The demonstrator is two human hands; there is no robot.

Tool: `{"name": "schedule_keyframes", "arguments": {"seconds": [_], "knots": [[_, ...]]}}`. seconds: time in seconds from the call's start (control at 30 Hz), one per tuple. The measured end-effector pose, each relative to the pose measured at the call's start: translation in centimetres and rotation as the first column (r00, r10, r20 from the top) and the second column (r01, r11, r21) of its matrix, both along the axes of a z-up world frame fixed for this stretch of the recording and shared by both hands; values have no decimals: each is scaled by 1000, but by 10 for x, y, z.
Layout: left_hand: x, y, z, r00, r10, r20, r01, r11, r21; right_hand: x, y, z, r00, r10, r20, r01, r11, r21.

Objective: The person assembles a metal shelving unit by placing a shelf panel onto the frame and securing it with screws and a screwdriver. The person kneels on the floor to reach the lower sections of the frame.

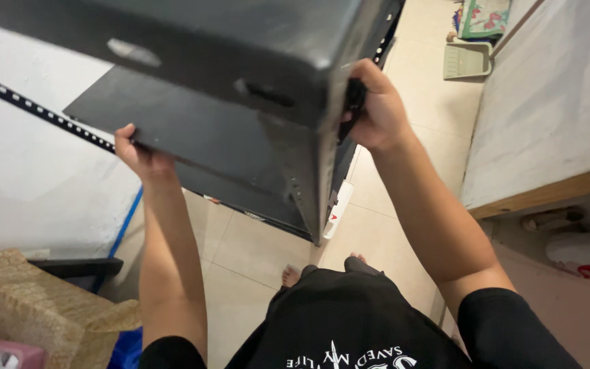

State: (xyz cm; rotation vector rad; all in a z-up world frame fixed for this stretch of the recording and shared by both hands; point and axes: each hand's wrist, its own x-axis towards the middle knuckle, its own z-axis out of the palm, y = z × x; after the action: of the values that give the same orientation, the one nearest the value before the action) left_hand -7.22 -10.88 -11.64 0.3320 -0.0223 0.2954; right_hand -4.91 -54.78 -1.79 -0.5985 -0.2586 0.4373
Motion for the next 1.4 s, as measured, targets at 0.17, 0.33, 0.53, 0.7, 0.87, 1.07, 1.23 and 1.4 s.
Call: {"name": "schedule_keyframes", "arguments": {"seconds": [0.17, 0.33, 0.53, 0.7, 0.87, 1.07, 1.23, 1.4], "knots": [[-10, -31, 34, 989, 96, 111, -129, 932, 338, -11, 14, -1, 978, -172, -120, 161, 982, -94], [1, -60, 46, 955, 168, 244, -293, 423, 857, -17, 22, 3, 979, -185, -86, 177, 980, -93], [-16, -38, -1, 929, 258, 265, -294, 80, 952, -17, 19, 10, 982, -156, -103, 145, 984, -104], [-17, -2, -45, 918, 245, 311, -290, -121, 949, -14, 18, 4, 988, -75, -136, 74, 997, -14], [-1, 34, -48, 945, 72, 320, -284, -306, 908, -10, 21, -2, 992, -70, -109, 70, 998, -9], [-1, 21, -43, 990, -39, 137, -83, 629, 773, -9, 21, -5, 987, -96, -129, 89, 994, -56], [-20, -5, -58, 653, 643, 399, -360, -200, 911, -7, 30, -15, 975, -108, -192, 85, 988, -127], [38, 33, -39, 971, 186, -152, -79, 844, 530, 5, 42, -25, 951, -94, -293, 77, 995, -69]]}}
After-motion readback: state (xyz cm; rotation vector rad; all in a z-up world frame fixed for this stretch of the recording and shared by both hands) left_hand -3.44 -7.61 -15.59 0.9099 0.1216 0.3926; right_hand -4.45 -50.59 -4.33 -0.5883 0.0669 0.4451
